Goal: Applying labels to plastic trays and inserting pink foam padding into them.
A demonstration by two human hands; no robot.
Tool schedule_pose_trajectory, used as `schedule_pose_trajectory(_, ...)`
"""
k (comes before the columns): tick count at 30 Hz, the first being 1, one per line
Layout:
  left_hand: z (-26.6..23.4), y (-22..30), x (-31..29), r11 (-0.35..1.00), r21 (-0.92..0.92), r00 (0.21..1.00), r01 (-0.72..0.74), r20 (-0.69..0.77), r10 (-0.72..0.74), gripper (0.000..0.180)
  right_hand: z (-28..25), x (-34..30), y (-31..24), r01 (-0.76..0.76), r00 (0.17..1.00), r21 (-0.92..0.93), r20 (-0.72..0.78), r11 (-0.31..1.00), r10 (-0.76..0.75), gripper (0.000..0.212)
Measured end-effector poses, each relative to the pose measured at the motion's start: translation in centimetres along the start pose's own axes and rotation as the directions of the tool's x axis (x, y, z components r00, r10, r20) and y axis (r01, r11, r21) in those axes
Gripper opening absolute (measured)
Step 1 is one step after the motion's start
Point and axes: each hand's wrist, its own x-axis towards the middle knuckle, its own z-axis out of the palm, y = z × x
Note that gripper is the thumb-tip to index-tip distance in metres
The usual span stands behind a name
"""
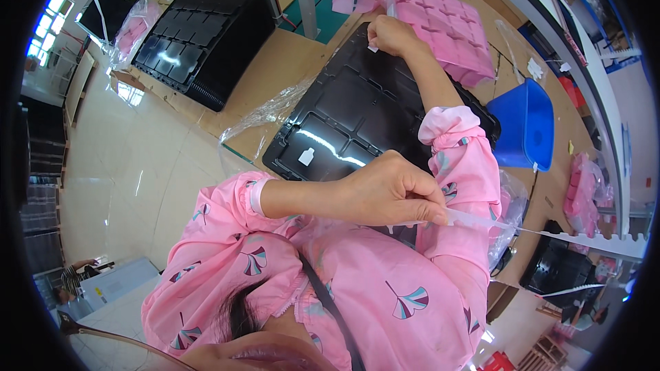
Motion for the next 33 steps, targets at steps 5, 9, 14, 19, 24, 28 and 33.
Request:
schedule_pose_trajectory(5,0.2,-0.1,0.4,1.000,-0.008,1.000,0.001,-0.001,-0.001,0.015,1.0,-1.4,-0.3,-0.081,0.911,-0.022,-0.406,0.996,0.065,0.023)
schedule_pose_trajectory(9,0.6,-0.9,1.3,0.990,0.112,0.995,-0.087,-0.036,0.092,0.013,2.6,-4.0,2.9,0.029,0.793,0.247,-0.595,0.969,0.128,0.021)
schedule_pose_trajectory(14,-0.1,-2.0,3.8,0.996,0.051,0.988,0.073,-0.140,-0.066,0.016,1.8,-15.1,1.8,0.182,0.643,0.785,-0.550,0.591,0.533,0.018)
schedule_pose_trajectory(19,0.9,-2.0,6.2,0.993,0.077,0.973,0.088,-0.220,-0.070,0.019,1.9,-27.1,-2.8,0.113,0.333,0.766,-0.629,0.633,0.702,0.015)
schedule_pose_trajectory(24,2.9,-3.3,7.4,0.938,0.348,0.972,0.004,-0.223,0.078,0.023,2.4,-31.5,-7.6,0.153,0.297,0.179,-0.946,0.972,0.128,0.024)
schedule_pose_trajectory(28,4.6,-4.2,7.5,0.896,0.441,0.956,-0.053,-0.236,0.172,0.029,2.7,-32.2,-9.2,0.172,0.326,0.143,-0.942,0.975,0.081,0.027)
schedule_pose_trajectory(33,5.9,-4.2,7.2,0.912,0.411,0.955,-0.019,-0.264,0.138,0.028,3.3,-32.7,-8.6,0.094,0.317,0.014,-0.948,0.995,-0.017,0.028)
